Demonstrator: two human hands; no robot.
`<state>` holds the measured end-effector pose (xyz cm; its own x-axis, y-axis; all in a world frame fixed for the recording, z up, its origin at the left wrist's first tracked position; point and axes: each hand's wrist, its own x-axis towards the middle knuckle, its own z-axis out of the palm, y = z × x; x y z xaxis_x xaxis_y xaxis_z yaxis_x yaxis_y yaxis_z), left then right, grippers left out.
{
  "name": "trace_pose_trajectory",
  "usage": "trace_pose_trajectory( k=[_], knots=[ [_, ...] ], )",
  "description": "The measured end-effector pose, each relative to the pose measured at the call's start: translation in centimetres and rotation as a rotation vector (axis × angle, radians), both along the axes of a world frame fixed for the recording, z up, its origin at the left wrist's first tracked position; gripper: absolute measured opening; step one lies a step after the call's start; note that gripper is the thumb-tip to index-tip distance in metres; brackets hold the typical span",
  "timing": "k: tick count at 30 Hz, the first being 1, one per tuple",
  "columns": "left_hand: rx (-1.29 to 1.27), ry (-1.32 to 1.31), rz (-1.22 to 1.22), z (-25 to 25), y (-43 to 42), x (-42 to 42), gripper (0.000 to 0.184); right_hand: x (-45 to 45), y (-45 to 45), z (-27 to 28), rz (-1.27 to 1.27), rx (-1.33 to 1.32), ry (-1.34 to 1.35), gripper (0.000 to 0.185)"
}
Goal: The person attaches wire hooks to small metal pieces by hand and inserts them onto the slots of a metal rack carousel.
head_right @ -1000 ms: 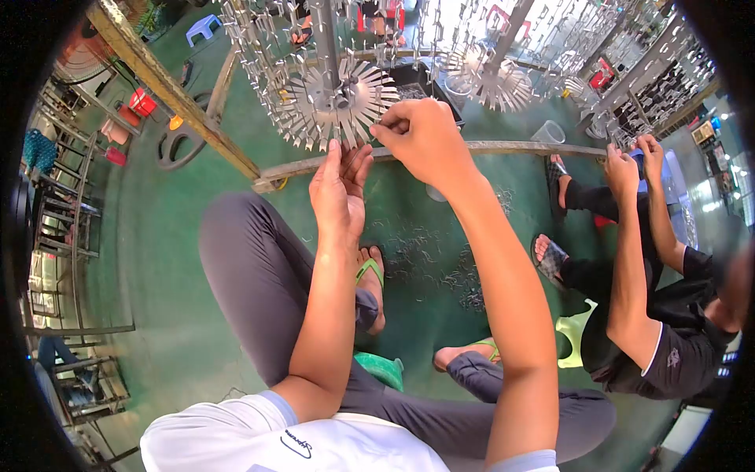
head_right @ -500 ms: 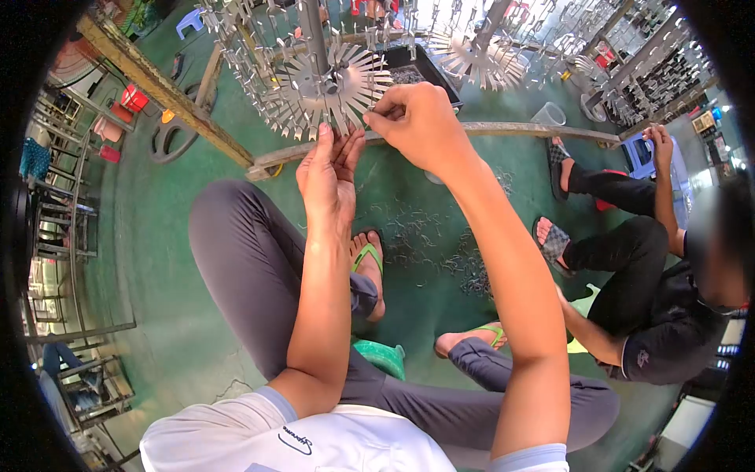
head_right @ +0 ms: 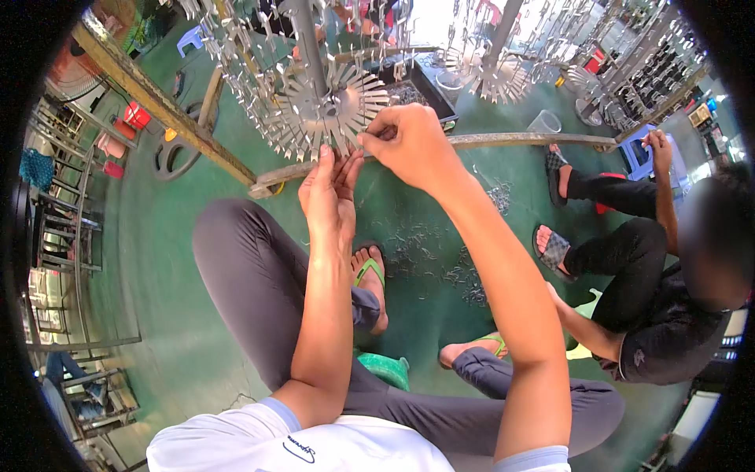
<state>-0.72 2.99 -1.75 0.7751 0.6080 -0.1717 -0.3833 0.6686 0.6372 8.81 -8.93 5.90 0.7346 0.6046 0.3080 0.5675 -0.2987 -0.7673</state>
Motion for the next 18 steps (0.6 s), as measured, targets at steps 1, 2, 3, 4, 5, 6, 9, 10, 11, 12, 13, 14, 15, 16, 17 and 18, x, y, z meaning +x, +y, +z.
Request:
trace_pose_trajectory(
  k=[1, 2, 3, 4, 5, 6, 9, 10, 11, 12, 13, 14, 15, 16, 17, 18],
  knots=[
    [0.003, 0.009, 0.011, 0.0, -0.1, -0.1, 0.033, 0.1, 0.0, 0.1, -0.008, -0.001, -0.002, 0.020],
    [0.012, 0.006, 0.018, 0.2, -0.3, -0.1, 0.033, 0.3, -0.2, 0.0, 0.007, 0.019, 0.049, 0.022],
    [0.023, -0.005, 0.024, 0.4, -0.4, 0.1, 0.032, 0.3, -0.1, -0.1, -0.005, 0.041, 0.046, 0.023],
    [0.028, -0.036, 0.030, 0.1, -0.5, 0.3, 0.032, 0.0, 0.0, 0.0, -0.018, 0.063, 0.042, 0.024],
    [0.034, -0.047, 0.028, 0.3, -0.7, 0.3, 0.032, -0.3, 0.0, 0.3, -0.029, 0.083, 0.042, 0.025],
    [0.039, -0.051, 0.026, 0.4, -0.9, 0.3, 0.031, -0.8, -0.3, 0.7, -0.041, 0.090, 0.051, 0.026],
    [0.020, -0.059, 0.006, 0.5, -1.0, 0.2, 0.030, -2.0, -0.8, 1.7, -0.114, 0.087, 0.070, 0.029],
    [0.009, -0.054, -0.006, 0.4, -1.1, 0.5, 0.030, -2.1, -1.1, 1.7, -0.167, 0.076, 0.069, 0.030],
    [0.008, -0.058, -0.006, 0.2, -1.2, 0.4, 0.032, -2.4, -1.5, 1.6, -0.223, 0.063, 0.080, 0.031],
    [0.007, -0.063, -0.006, 0.0, -1.4, 0.6, 0.034, -2.6, -1.6, 1.6, -0.313, 0.121, 0.116, 0.030],
    [0.005, -0.064, -0.007, -0.4, -1.6, 0.6, 0.036, -2.2, -1.4, 1.0, -0.394, 0.196, 0.031, 0.030],
    [0.019, -0.084, -0.010, -1.1, -1.9, 0.8, 0.047, -1.5, -1.1, 0.0, -0.475, 0.268, -0.054, 0.030],
    [-0.044, -0.126, -0.028, -1.8, -2.1, 0.6, 0.049, -1.1, -1.0, -0.9, -0.553, 0.332, -0.134, 0.030],
    [-0.106, -0.174, -0.044, -1.9, -2.1, 0.6, 0.051, -1.0, -0.8, -0.6, -0.542, 0.356, -0.088, 0.033],
    [-0.168, -0.221, -0.058, -2.0, -2.1, 0.6, 0.053, -0.6, -0.7, -0.5, -0.505, 0.356, -0.089, 0.032],
    [-0.246, -0.212, -0.078, -2.0, -2.1, 0.6, 0.057, -0.3, -0.5, -0.7, -0.467, 0.357, -0.087, 0.032]
  ],
)
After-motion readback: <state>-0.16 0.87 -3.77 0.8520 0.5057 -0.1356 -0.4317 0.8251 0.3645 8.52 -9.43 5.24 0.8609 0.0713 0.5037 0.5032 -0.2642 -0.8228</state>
